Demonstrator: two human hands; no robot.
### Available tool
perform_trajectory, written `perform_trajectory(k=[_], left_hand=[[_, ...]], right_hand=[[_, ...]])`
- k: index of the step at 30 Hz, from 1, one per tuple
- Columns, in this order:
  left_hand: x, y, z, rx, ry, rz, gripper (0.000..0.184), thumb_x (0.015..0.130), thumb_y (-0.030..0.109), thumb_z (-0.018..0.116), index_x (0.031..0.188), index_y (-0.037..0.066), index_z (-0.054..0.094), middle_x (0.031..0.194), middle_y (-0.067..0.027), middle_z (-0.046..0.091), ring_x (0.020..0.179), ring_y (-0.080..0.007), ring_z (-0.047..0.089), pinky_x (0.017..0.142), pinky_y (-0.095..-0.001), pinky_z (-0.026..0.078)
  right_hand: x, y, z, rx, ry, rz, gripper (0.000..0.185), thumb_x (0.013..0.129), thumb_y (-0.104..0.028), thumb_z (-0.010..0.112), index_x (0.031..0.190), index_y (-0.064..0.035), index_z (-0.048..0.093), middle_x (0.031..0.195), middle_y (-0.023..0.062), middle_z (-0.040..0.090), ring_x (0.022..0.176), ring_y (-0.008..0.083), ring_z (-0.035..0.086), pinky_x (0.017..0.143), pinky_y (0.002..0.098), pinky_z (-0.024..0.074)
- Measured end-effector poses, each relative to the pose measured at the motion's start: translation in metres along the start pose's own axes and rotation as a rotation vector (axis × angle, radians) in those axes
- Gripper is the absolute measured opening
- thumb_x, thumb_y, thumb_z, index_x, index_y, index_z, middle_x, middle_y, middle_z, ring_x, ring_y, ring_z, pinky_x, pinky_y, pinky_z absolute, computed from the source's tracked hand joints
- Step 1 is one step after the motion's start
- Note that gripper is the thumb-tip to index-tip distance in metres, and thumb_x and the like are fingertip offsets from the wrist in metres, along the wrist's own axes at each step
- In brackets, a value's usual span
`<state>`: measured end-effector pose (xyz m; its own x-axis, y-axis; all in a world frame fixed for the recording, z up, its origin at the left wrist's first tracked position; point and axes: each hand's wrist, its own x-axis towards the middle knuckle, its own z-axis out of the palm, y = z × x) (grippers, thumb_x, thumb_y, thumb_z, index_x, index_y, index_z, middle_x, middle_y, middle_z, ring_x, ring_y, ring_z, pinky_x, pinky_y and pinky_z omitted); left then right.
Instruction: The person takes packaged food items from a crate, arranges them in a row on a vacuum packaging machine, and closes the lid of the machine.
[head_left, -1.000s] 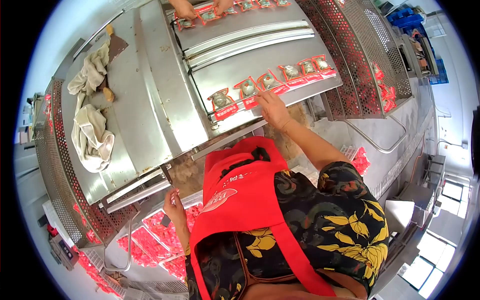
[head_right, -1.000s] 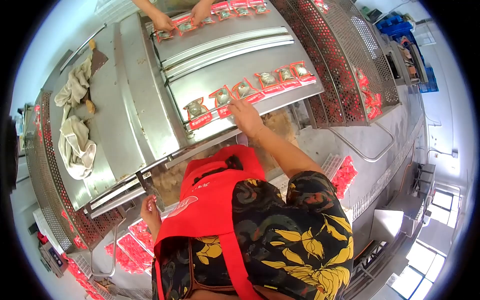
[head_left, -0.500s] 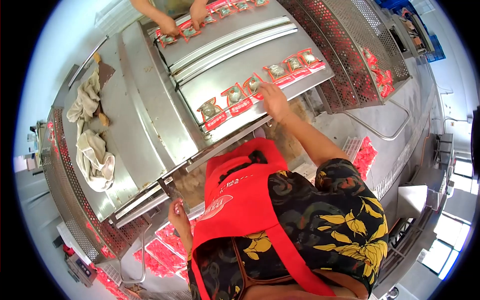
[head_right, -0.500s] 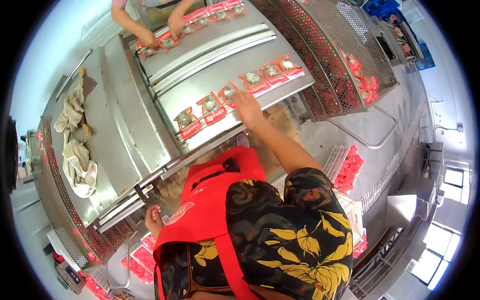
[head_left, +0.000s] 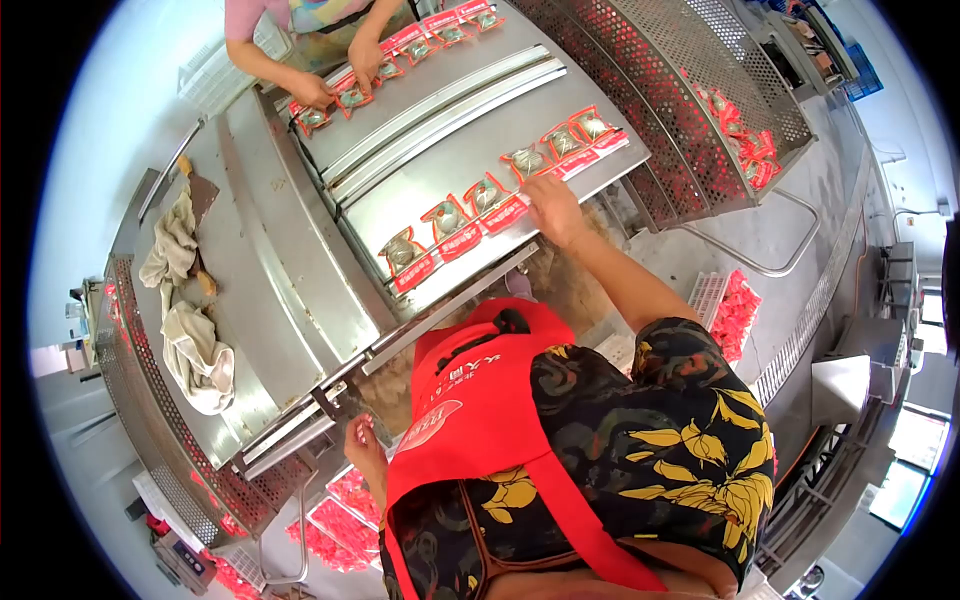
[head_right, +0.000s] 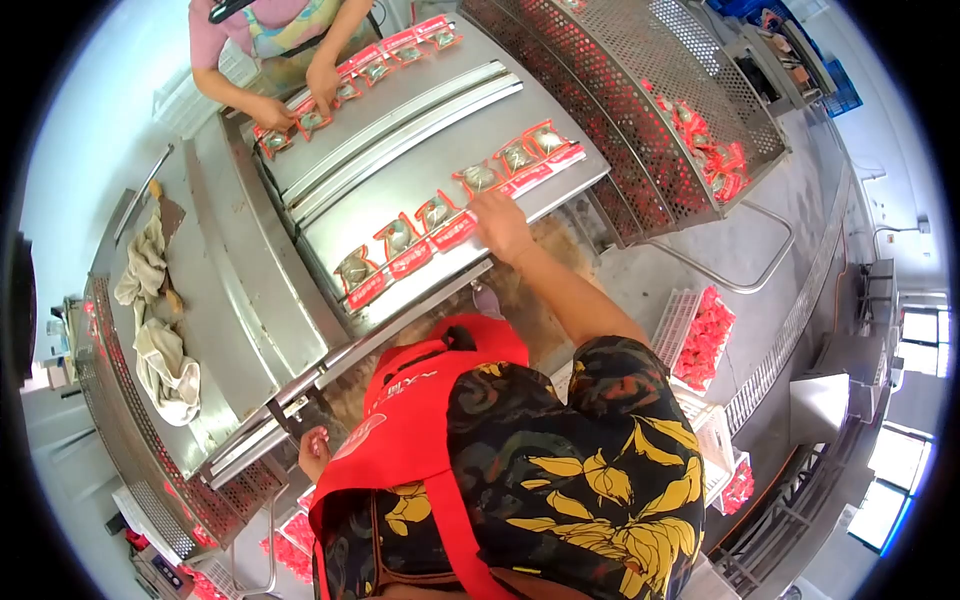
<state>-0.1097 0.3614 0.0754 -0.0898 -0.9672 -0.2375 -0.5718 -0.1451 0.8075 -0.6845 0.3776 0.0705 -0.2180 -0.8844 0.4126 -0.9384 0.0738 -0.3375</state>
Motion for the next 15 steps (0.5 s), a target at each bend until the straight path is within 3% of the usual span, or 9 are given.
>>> perform_trajectory(k=[3,5,8,12,15], left_hand=[[0.0,-0.008,0.01,-0.026,-0.037,-0.032,0.012,0.097,0.005,0.055,0.101,0.0,0.065,0.092,-0.0059,0.07,0.083,-0.011,0.065,0.075,-0.0255,0.051],[0.004,-0.006,0.019,-0.043,-0.055,-0.03,0.012,0.097,0.003,0.055,0.101,0.001,0.065,0.091,-0.0048,0.07,0.083,-0.0097,0.064,0.074,-0.0242,0.051],[0.005,0.016,0.033,-0.021,-0.047,-0.044,0.012,0.097,0.003,0.055,0.1,0.001,0.066,0.09,-0.0042,0.07,0.081,-0.0098,0.065,0.073,-0.0234,0.051],[0.012,0.018,0.049,-0.013,-0.058,-0.055,0.011,0.097,0.003,0.055,0.099,0.001,0.066,0.089,-0.004,0.069,0.081,-0.0098,0.065,0.073,-0.0233,0.051],[0.013,0.018,0.06,-0.027,-0.072,-0.04,0.012,0.097,0.003,0.054,0.1,0.001,0.066,0.09,-0.0043,0.069,0.082,-0.0098,0.065,0.073,-0.0233,0.051]], right_hand=[[-0.002,0.041,0.01,-0.128,0.112,0.091,0.021,0.075,-0.004,0.057,0.093,-0.0068,0.065,0.103,0.0095,0.063,0.101,0.0313,0.057,0.088,0.0421,0.0477],[-0.005,0.06,0.011,-0.075,-0.078,0.117,0.016,0.075,-0.005,0.057,0.088,-0.0064,0.066,0.101,0.0113,0.063,0.102,0.0318,0.057,0.089,0.0422,0.0472],[-0.012,0.064,0.011,-0.017,-0.143,0.091,0.012,0.076,-0.005,0.057,0.084,-0.0055,0.065,0.102,0.012,0.063,0.102,0.0322,0.057,0.091,0.0421,0.0465],[-0.01,0.06,-0.028,0.066,-0.046,-0.002,0.026,0.076,-0.005,0.063,0.102,-0.0073,0.063,0.11,0.0108,0.06,0.105,0.0314,0.056,0.09,0.0405,0.047],[-0.009,0.094,-0.037,0.028,0.061,0.136,0.021,0.076,-0.004,0.057,0.096,-0.0051,0.064,0.112,0.0124,0.061,0.106,0.0319,0.056,0.093,0.0425,0.0457]])
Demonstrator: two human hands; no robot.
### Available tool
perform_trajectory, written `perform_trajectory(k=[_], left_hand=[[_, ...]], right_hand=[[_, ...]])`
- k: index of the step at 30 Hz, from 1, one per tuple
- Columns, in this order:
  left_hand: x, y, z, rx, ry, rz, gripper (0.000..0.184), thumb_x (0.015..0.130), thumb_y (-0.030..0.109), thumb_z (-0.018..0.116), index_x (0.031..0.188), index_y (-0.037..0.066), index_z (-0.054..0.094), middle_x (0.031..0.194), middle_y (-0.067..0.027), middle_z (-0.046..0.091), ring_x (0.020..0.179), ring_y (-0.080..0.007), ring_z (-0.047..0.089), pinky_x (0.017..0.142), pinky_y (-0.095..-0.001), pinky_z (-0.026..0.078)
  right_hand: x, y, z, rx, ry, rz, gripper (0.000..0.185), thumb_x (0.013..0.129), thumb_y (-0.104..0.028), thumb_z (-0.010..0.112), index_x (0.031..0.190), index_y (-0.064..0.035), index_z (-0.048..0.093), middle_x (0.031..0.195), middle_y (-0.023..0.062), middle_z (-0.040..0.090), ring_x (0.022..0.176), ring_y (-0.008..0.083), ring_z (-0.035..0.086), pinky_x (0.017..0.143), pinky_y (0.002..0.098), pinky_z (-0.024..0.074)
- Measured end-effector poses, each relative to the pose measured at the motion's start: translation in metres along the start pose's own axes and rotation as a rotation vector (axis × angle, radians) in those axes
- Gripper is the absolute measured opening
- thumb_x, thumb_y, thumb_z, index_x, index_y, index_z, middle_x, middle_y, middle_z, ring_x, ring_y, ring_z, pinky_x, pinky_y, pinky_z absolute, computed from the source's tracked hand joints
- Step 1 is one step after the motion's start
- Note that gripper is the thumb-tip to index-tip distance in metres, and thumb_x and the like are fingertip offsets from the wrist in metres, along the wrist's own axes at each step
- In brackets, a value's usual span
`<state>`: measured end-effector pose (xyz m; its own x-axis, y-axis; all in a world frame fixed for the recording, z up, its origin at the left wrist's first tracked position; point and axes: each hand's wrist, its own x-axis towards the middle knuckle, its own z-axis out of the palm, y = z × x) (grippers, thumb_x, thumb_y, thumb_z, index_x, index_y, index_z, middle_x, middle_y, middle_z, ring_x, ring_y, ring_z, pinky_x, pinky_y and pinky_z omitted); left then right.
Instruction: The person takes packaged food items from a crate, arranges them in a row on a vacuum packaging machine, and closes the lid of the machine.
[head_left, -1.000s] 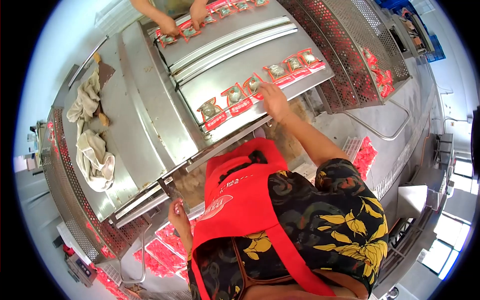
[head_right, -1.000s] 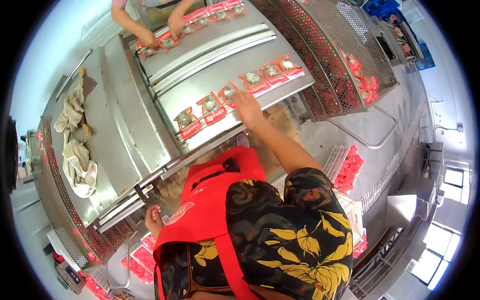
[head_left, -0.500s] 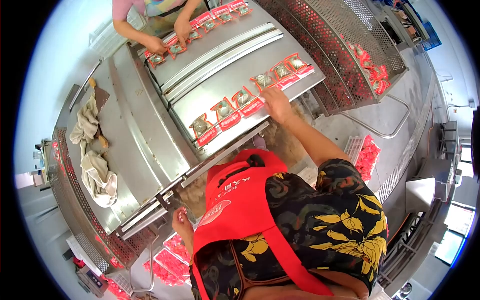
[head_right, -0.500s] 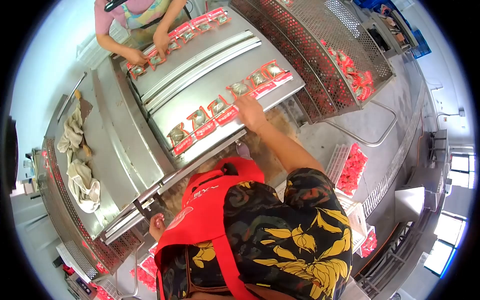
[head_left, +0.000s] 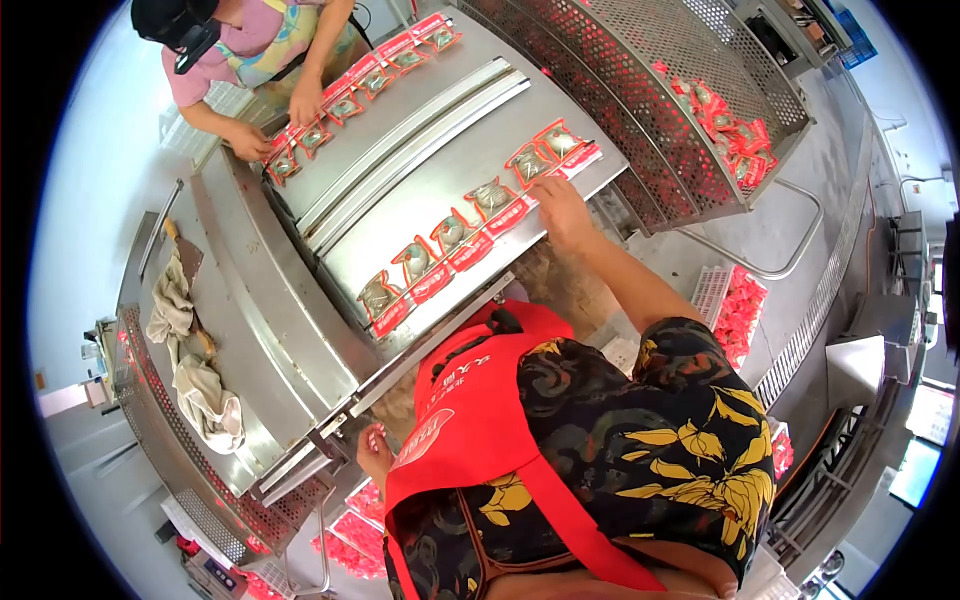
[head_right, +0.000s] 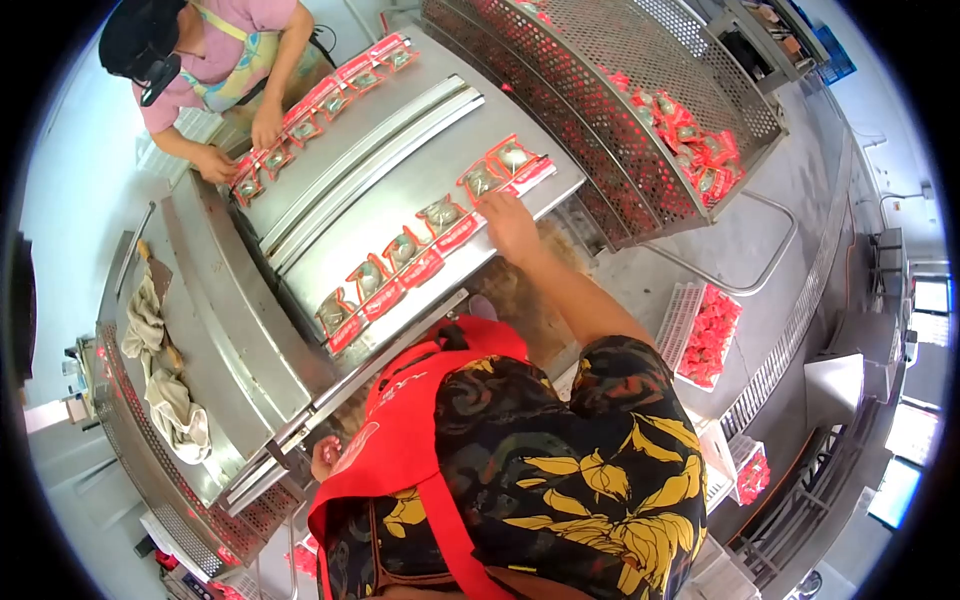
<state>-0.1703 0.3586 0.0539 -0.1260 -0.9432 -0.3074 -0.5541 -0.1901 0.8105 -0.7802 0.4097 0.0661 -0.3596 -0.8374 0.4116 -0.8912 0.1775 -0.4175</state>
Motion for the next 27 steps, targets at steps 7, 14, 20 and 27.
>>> perform_trajectory(k=[7,14,20,27], left_hand=[[0.01,0.001,0.021,-0.043,-0.074,0.063,0.013,0.097,0.001,0.052,0.102,0.0,0.064,0.094,-0.0059,0.069,0.083,-0.0114,0.065,0.074,-0.0241,0.051],[-0.004,0.006,0.029,0.028,0.0,0.094,0.012,0.097,0.003,0.053,0.102,0.001,0.064,0.094,-0.0077,0.07,0.085,-0.0124,0.067,0.075,-0.0255,0.052],[-0.013,0.032,0.016,0.25,0.068,0.12,0.017,0.094,0.001,0.052,0.106,-0.001,0.065,0.095,-0.0111,0.071,0.088,-0.018,0.067,0.081,-0.0301,0.051],[-0.025,0.029,-0.016,0.161,0.191,-0.01,0.016,0.097,0.009,0.055,0.104,0.0,0.066,0.096,-0.0109,0.072,0.09,-0.0159,0.068,0.082,-0.0293,0.052]], right_hand=[[-0.008,0.05,0.008,0.083,-0.195,-0.015,0.021,0.079,-0.005,0.064,0.099,-0.0047,0.066,0.109,0.0127,0.062,0.105,0.032,0.056,0.092,0.0403,0.0485],[-0.003,0.066,-0.021,-0.029,0.089,-0.02,0.027,0.073,-0.004,0.066,0.1,-0.007,0.066,0.11,0.0124,0.064,0.107,0.0326,0.057,0.093,0.0415,0.0483],[0.002,0.137,-0.019,-0.35,-0.049,0.092,0.013,0.076,-0.006,0.06,0.088,-0.0094,0.066,0.102,0.0101,0.066,0.1,0.032,0.06,0.085,0.0438,0.0501],[-0.004,0.129,-0.02,-0.392,-0.165,0.186,0.016,0.079,-0.007,0.062,0.093,-0.0126,0.067,0.102,0.0065,0.066,0.095,0.0312,0.061,0.082,0.0426,0.0499]])
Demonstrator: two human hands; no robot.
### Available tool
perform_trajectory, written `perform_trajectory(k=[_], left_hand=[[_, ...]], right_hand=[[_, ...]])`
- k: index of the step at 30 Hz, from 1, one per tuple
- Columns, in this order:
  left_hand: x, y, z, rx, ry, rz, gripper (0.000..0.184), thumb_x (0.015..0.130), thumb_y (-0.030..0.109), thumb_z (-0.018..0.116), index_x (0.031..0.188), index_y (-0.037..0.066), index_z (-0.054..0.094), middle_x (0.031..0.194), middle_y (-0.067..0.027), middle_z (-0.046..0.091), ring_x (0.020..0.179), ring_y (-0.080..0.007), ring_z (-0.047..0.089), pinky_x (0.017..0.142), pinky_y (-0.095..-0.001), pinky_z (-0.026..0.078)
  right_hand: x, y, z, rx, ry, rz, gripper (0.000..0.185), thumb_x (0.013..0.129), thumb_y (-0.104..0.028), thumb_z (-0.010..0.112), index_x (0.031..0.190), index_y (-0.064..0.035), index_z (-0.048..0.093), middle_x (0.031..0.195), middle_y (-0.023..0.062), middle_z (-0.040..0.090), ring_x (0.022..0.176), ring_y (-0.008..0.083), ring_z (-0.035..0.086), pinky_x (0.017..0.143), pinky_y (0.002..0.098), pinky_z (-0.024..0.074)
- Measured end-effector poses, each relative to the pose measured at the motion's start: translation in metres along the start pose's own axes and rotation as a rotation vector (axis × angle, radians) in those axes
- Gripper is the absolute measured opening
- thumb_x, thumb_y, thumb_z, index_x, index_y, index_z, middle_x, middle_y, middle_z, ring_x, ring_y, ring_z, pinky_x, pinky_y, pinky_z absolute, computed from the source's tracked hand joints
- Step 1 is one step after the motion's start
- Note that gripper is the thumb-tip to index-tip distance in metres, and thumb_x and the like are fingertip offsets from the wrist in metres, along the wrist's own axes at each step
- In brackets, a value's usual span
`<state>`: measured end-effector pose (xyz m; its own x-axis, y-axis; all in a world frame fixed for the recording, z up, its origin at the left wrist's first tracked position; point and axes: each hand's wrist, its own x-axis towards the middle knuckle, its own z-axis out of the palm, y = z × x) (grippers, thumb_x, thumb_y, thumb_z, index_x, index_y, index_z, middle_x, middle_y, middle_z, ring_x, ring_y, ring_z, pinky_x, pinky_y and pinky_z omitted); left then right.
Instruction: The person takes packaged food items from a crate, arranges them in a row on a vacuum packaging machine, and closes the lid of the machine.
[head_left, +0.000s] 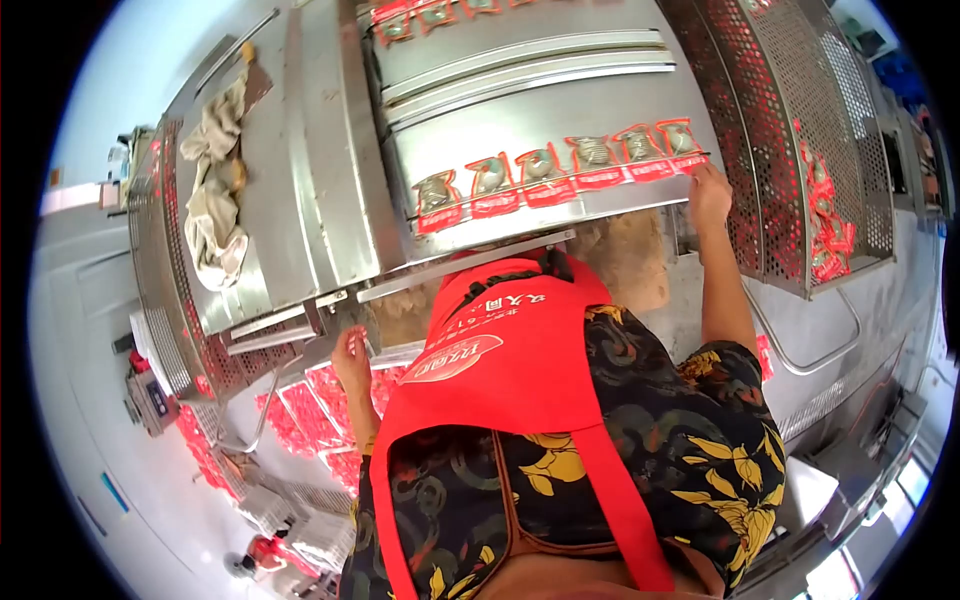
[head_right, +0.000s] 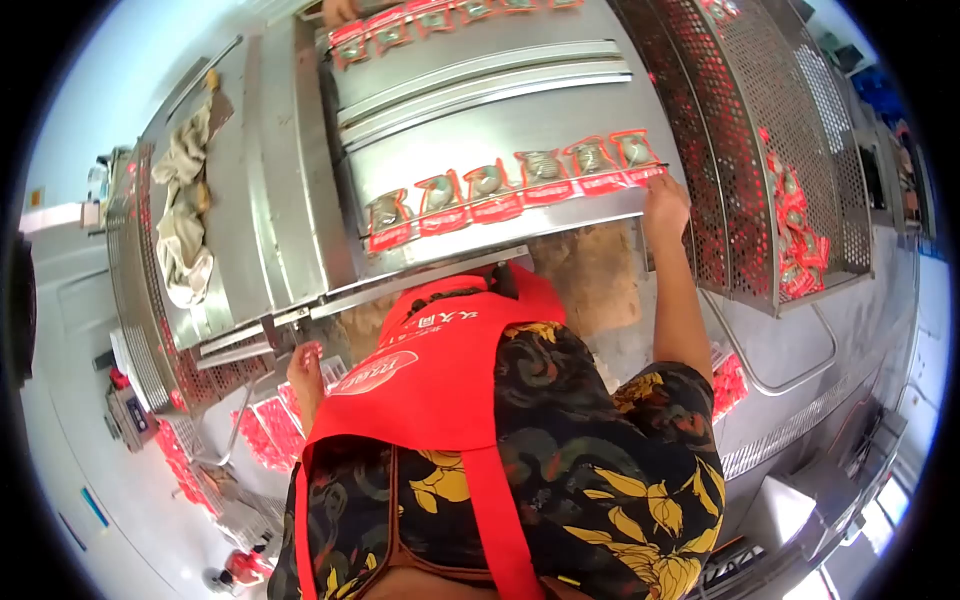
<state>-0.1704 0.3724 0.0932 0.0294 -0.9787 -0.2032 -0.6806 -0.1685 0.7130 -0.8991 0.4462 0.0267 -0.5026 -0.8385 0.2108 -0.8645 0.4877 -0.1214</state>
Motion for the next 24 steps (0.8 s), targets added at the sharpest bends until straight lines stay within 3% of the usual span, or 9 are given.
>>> perform_trajectory(k=[4,7,10,12,14,17,24], left_hand=[[0.002,-0.02,-0.023,0.023,0.137,0.017,0.016,0.096,0.006,0.055,0.106,0.0,0.066,0.097,-0.0107,0.071,0.087,-0.0165,0.068,0.081,-0.0283,0.052],[0.013,-0.031,-0.04,0.028,0.282,0.058,0.017,0.094,0.003,0.055,0.107,-0.001,0.066,0.097,-0.0116,0.071,0.087,-0.0184,0.068,0.077,-0.0293,0.052],[0.03,-0.053,-0.058,0.071,0.449,0.1,0.017,0.091,-0.003,0.054,0.102,-0.001,0.067,0.096,-0.0105,0.07,0.088,-0.0204,0.067,0.078,-0.0308,0.052],[0.034,-0.053,-0.071,0.123,0.433,0.19,0.018,0.089,-0.006,0.054,0.1,-0.001,0.067,0.094,-0.0115,0.07,0.087,-0.0214,0.067,0.079,-0.0311,0.052],[0.037,-0.049,-0.08,0.159,0.433,0.312,0.02,0.084,-0.011,0.053,0.093,-0.002,0.068,0.091,-0.0135,0.068,0.083,-0.0245,0.065,0.078,-0.0319,0.052],[0.037,-0.057,-0.087,0.059,0.476,0.341,0.02,0.087,-0.01,0.053,0.097,-0.002,0.068,0.092,-0.0121,0.068,0.083,-0.0218,0.065,0.077,-0.031,0.051],[0.024,-0.111,-0.107,-0.13,0.495,0.218,0.019,0.094,-0.006,0.051,0.103,-0.001,0.068,0.093,-0.0096,0.069,0.081,-0.0157,0.063,0.074,-0.0268,0.051]], right_hand=[[-0.008,-0.08,-0.034,0.229,0.211,-0.084,0.022,0.081,-0.006,0.062,0.102,-0.0104,0.064,0.107,0.0101,0.064,0.098,0.0325,0.061,0.087,0.0438,0.0494],[-0.03,-0.169,-0.041,0.613,0.073,-0.29,0.025,0.079,-0.005,0.066,0.104,-0.0065,0.064,0.107,0.0126,0.064,0.102,0.0321,0.061,0.09,0.0403,0.049],[-0.047,-0.26,-0.021,0.693,-0.078,-0.569,0.026,0.078,-0.003,0.064,0.104,-0.0052,0.063,0.106,0.0129,0.064,0.1,0.0331,0.06,0.085,0.0413,0.0508],[-0.052,-0.322,-0.027,0.728,-0.046,-0.672,0.026,0.076,-0.001,0.062,0.101,-0.005,0.062,0.106,0.0121,0.063,0.099,0.0316,0.06,0.083,0.0406,0.0516],[-0.053,-0.37,-0.018,0.71,-0.049,-0.732,0.025,0.076,-0.001,0.061,0.101,-0.0043,0.062,0.105,0.0117,0.062,0.099,0.0314,0.059,0.083,0.0405,0.0516],[-0.052,-0.392,0.012,0.598,-0.105,-0.82,0.022,0.076,-0.001,0.059,0.098,-0.0032,0.062,0.102,0.0112,0.061,0.098,0.0309,0.058,0.082,0.0402,0.0516],[-0.064,-0.401,0.026,0.244,-0.196,-0.771,0.014,0.077,-0.007,0.058,0.09,-0.003,0.063,0.099,0.0138,0.06,0.094,0.0297,0.057,0.08,0.0392,0.0515]])
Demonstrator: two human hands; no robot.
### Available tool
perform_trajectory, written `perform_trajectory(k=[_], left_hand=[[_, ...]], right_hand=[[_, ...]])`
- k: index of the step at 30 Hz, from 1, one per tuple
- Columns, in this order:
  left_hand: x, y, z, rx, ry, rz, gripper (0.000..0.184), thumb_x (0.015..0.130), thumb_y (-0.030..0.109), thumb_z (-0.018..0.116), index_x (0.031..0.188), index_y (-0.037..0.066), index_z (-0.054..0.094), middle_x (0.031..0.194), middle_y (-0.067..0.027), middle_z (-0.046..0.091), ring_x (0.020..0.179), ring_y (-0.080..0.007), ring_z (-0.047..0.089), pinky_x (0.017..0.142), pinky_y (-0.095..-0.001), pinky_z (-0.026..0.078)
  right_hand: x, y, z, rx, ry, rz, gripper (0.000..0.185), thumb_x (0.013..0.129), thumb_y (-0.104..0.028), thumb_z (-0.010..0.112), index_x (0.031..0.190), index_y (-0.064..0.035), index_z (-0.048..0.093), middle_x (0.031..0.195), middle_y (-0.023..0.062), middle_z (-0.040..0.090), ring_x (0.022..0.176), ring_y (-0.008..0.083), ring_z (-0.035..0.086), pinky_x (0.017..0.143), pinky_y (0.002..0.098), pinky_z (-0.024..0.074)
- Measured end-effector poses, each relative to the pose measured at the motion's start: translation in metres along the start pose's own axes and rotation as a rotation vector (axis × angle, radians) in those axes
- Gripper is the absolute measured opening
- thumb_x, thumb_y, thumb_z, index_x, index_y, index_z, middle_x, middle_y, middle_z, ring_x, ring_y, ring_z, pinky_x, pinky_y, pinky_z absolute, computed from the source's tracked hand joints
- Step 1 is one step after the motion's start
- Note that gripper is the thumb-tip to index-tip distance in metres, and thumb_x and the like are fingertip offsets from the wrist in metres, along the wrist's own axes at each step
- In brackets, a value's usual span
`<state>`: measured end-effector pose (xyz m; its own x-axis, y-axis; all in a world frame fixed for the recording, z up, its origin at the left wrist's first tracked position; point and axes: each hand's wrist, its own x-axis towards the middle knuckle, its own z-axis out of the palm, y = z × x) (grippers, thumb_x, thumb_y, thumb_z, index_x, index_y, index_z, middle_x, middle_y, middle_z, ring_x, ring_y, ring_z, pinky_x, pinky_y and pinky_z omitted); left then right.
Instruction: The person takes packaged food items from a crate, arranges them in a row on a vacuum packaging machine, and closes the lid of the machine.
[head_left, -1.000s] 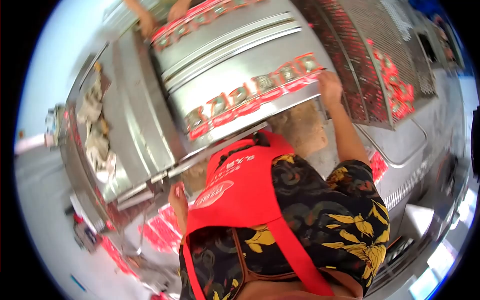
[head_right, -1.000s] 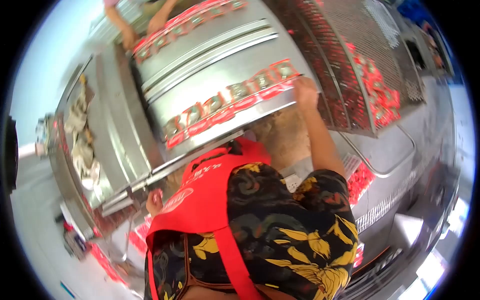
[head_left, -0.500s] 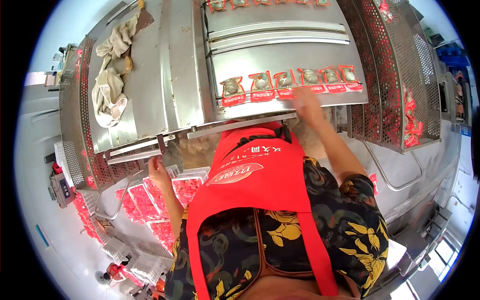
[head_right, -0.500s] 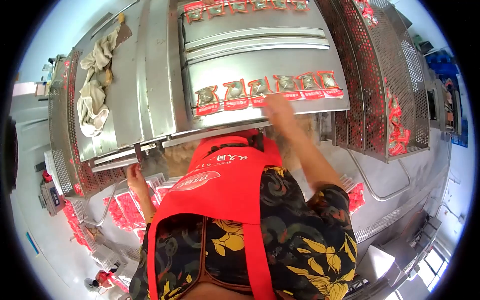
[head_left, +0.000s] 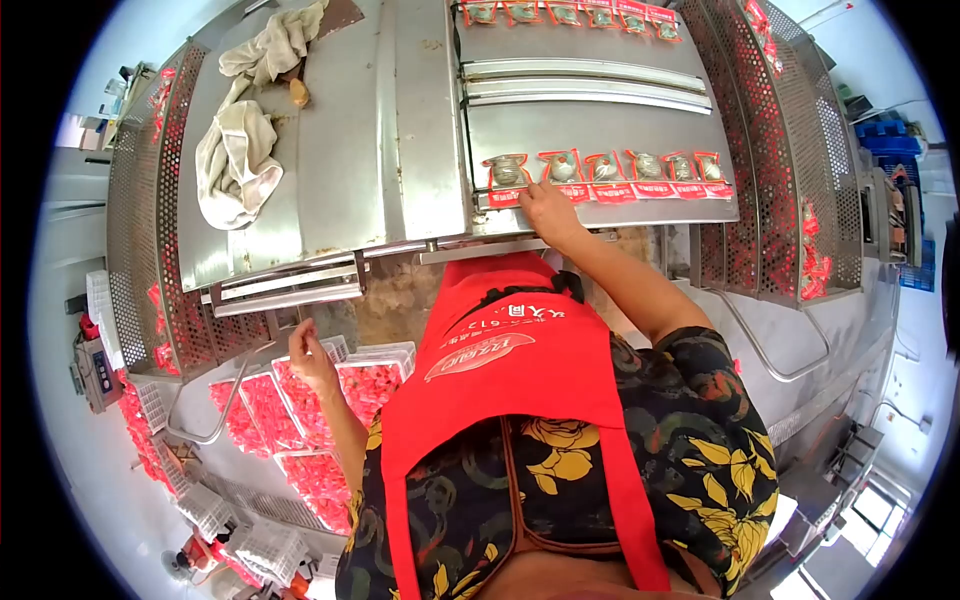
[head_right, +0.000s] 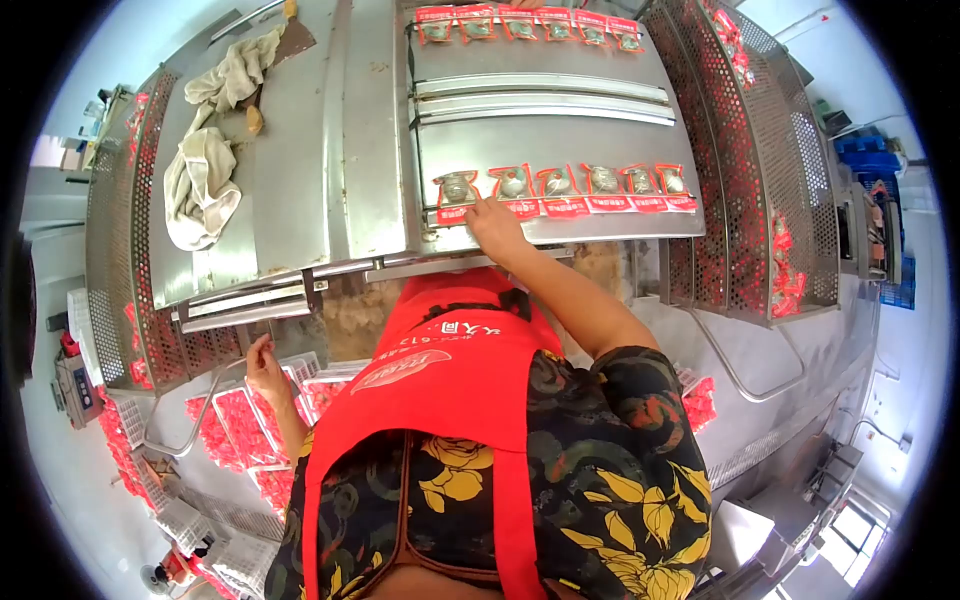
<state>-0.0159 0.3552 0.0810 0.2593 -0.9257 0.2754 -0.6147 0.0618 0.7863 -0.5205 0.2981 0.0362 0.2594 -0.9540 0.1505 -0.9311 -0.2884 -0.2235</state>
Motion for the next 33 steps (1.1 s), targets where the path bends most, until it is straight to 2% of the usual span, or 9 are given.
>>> perform_trajectory(k=[9,11,13,16,21,23,27,30,33], left_hand=[[-0.002,-0.021,-0.023,0.085,0.0,-0.073,0.025,0.091,-0.006,0.051,0.111,0.0,0.067,0.101,-0.0117,0.069,0.088,-0.0213,0.066,0.077,-0.0307,0.052],[0.025,0.003,-0.027,0.363,0.266,0.161,0.037,0.087,-0.007,0.052,0.122,0.001,0.061,0.114,-0.0145,0.066,0.099,-0.0287,0.064,0.084,-0.0369,0.051],[0.056,0.015,-0.035,0.476,0.186,0.227,0.059,0.077,-0.011,0.051,0.135,0.002,0.048,0.136,-0.0192,0.051,0.126,-0.0379,0.047,0.106,-0.0487,0.038],[0.086,0.006,-0.045,0.642,-0.1,0.372,0.061,0.075,-0.008,0.053,0.135,0.003,0.046,0.142,-0.0156,0.044,0.139,-0.0357,0.033,0.115,-0.0486,0.026],[0.152,-0.045,-0.089,0.753,-0.147,0.617,0.044,0.07,-0.001,0.062,0.114,0.004,0.054,0.116,-0.0152,0.056,0.114,-0.0373,0.05,0.097,-0.0467,0.04],[0.172,-0.051,-0.1,0.76,-0.274,0.435,0.026,0.066,0.001,0.065,0.09,0.004,0.055,0.092,-0.0151,0.054,0.096,-0.0372,0.052,0.088,-0.0476,0.042],[0.177,-0.045,-0.083,1.162,-0.268,0.385,0.016,0.067,0.009,0.066,0.083,0.009,0.067,0.092,-0.0099,0.066,0.102,-0.028,0.06,0.114,-0.0454,0.03],[0.175,-0.056,-0.077,1.092,-0.233,0.288,0.019,0.066,0.007,0.064,0.084,0.01,0.069,0.092,-0.0096,0.066,0.1,-0.0284,0.06,0.114,-0.0451,0.03],[0.174,-0.07,-0.079,0.994,-0.12,0.413,0.018,0.066,0.007,0.064,0.084,0.008,0.065,0.09,-0.0082,0.064,0.096,-0.0304,0.058,0.105,-0.0434,0.038]], right_hand=[[0.003,-0.023,-0.019,-0.001,-0.023,0.104,0.036,0.074,-0.011,0.069,0.108,-0.0033,0.061,0.107,0.0174,0.059,0.098,0.034,0.056,0.086,0.0442,0.0479],[0.01,-0.023,-0.023,-0.029,-0.069,0.082,0.041,0.074,-0.011,0.07,0.113,-0.0043,0.06,0.109,0.0178,0.058,0.1,0.0351,0.055,0.088,0.0449,0.0472],[0.01,-0.03,-0.04,0.131,0.007,0.167,0.041,0.077,-0.011,0.07,0.116,-0.0055,0.059,0.112,0.017,0.058,0.102,0.0364,0.055,0.089,0.0451,0.047],[-0.004,-0.036,-0.071,0.177,0.089,0.193,0.038,0.078,-0.009,0.068,0.115,-0.0056,0.059,0.11,0.0159,0.058,0.103,0.0363,0.055,0.088,0.0452,0.0478],[-0.069,-0.012,-0.094,0.258,0.102,0.33,0.032,0.079,-0.011,0.067,0.111,-0.0078,0.062,0.108,0.0147,0.06,0.104,0.0354,0.057,0.087,0.0446,0.0484],[-0.096,0.0,-0.1,0.2,0.126,0.419,0.024,0.081,-0.014,0.067,0.104,-0.0088,0.066,0.105,0.0135,0.062,0.1,0.0347,0.059,0.084,0.0433,0.0499],[-0.137,0.014,-0.127,0.296,0.062,0.529,0.019,0.082,-0.016,0.067,0.099,-0.0076,0.067,0.099,0.013,0.064,0.094,0.0337,0.062,0.08,0.0427,0.0511],[-0.162,0.019,-0.134,0.262,0.183,0.517,0.015,0.084,-0.016,0.066,0.096,-0.0068,0.068,0.091,0.0131,0.064,0.088,0.0325,0.063,0.077,0.0418,0.0517],[-0.18,0.021,-0.155,0.298,0.18,0.544,0.013,0.085,-0.015,0.065,0.094,-0.006,0.068,0.089,0.0134,0.064,0.085,0.0316,0.064,0.075,0.0403,0.0522]])
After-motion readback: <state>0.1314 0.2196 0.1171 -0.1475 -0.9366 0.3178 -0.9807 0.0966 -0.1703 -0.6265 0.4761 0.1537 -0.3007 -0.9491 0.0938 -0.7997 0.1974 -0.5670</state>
